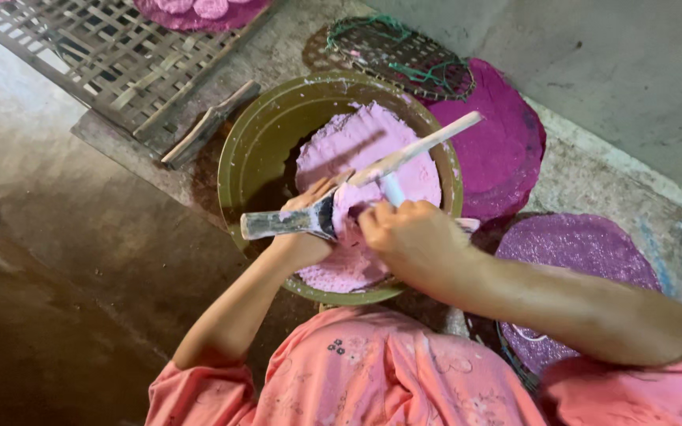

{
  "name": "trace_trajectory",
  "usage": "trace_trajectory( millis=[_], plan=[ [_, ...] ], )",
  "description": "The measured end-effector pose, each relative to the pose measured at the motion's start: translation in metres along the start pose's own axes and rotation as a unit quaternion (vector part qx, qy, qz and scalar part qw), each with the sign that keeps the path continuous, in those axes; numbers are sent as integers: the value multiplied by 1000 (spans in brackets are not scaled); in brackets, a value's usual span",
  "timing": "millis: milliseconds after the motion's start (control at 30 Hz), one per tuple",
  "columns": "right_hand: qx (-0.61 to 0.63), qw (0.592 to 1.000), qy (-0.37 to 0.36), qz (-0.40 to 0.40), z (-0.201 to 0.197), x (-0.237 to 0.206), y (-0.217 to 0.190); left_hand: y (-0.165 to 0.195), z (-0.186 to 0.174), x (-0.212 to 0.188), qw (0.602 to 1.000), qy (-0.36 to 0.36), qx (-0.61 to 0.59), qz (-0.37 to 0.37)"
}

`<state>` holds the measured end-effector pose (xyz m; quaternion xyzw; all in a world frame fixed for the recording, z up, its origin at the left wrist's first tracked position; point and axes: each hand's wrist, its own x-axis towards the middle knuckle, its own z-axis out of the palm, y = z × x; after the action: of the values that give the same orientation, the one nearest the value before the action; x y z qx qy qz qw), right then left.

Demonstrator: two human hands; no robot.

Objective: The person sits at a table and uses a hand-held wooden press to mold pink batter into round cakes. They fill the press from a large basin of batter, squeeze the press to extrude a disc onto a round purple mat, lift the press off, and repeat, filling mats with rows of cakes.

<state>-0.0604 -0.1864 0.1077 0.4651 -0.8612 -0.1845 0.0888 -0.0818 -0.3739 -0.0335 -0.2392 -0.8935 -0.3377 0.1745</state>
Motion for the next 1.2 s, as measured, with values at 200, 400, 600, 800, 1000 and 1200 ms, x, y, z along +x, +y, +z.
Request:
trace_trajectory(
  millis=[200,400,600,800,1000,1200],
  plan=[
    [90,986,-37,137,-56,-58,57,-4,-43,3,984,167,47,38],
    [105,987,-85,88,-59,-36,65,7,-44,4,994,63,-20,-87],
    [21,999,-28,4,-85,23,21,1,-17,8,997,70,-11,37],
    [102,986,-51,121,-61,-38,69,-3,-40,10,949,213,222,68],
    [113,991,-49,61,-44,-17,60,11,-52,4,990,96,11,-103],
    [1,1000,22,-16,-21,25,9,16,-26,12,997,70,36,7]
  ],
)
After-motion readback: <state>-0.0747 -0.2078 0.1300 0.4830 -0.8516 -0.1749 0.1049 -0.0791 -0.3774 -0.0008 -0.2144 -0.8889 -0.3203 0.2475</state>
